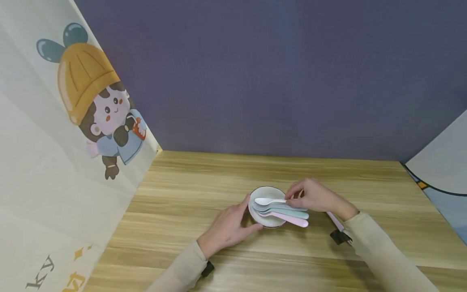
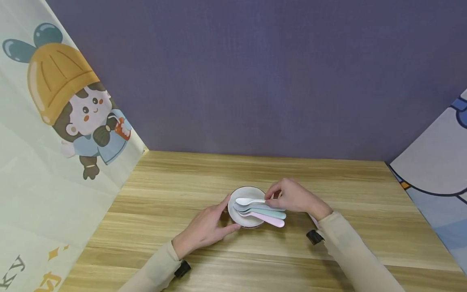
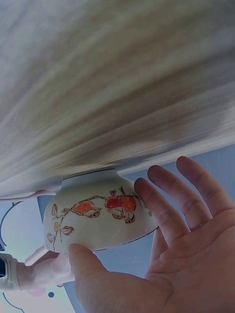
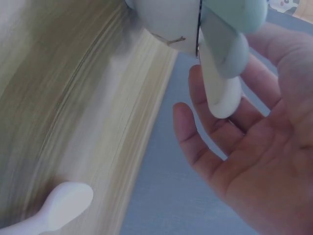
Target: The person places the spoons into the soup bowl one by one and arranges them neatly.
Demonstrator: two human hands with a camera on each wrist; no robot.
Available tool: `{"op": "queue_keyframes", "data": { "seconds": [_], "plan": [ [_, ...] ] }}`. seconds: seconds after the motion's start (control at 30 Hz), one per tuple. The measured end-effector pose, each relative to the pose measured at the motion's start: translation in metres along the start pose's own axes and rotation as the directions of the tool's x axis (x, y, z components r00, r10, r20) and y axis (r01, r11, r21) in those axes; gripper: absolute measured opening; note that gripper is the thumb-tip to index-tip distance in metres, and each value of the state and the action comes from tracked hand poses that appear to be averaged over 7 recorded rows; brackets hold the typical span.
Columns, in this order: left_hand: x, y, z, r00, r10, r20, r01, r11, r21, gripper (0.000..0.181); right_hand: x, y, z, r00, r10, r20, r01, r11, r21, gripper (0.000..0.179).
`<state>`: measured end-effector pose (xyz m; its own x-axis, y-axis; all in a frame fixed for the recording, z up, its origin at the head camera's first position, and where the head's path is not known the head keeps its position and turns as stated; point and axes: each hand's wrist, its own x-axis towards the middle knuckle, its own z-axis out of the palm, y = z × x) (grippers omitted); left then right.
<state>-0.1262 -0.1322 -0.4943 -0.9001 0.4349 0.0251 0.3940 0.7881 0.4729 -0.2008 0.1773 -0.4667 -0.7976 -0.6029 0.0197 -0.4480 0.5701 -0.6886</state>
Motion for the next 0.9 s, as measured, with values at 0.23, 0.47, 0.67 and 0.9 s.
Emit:
{"op": "queue_keyframes", "data": {
  "seconds": [0.23, 0.47, 0.67, 0.9],
  "plan": [
    [0.001, 0.0, 0.0, 1.0, 0.003, -0.001, -0.003, 1.0, 0.014, 0.1, 0.001, -0.001, 0.004, 1.0, -0.004, 0.023, 0.003, 1.0, 0.024, 0.004],
    [0.001, -0.001, 0.002, 1.0, -0.002, -0.007, 0.002, 1.0, 0.022, 0.099, -0.001, 0.004, 0.003, 1.0, -0.021, -0.003, 0.021, 0.999, 0.027, 0.006],
    [0.004, -0.001, 0.003, 1.0, -0.012, -0.011, 0.013, 1.0, 0.02, 0.099, -0.002, 0.011, 0.001, 0.999, -0.004, -0.048, 0.006, 1.0, 0.031, 0.011],
    [0.005, -0.001, 0.003, 1.0, -0.014, -0.008, 0.014, 1.0, 0.015, 0.099, -0.01, 0.015, -0.001, 0.986, 0.072, -0.147, -0.067, 0.997, 0.034, 0.014]
  ]
}}
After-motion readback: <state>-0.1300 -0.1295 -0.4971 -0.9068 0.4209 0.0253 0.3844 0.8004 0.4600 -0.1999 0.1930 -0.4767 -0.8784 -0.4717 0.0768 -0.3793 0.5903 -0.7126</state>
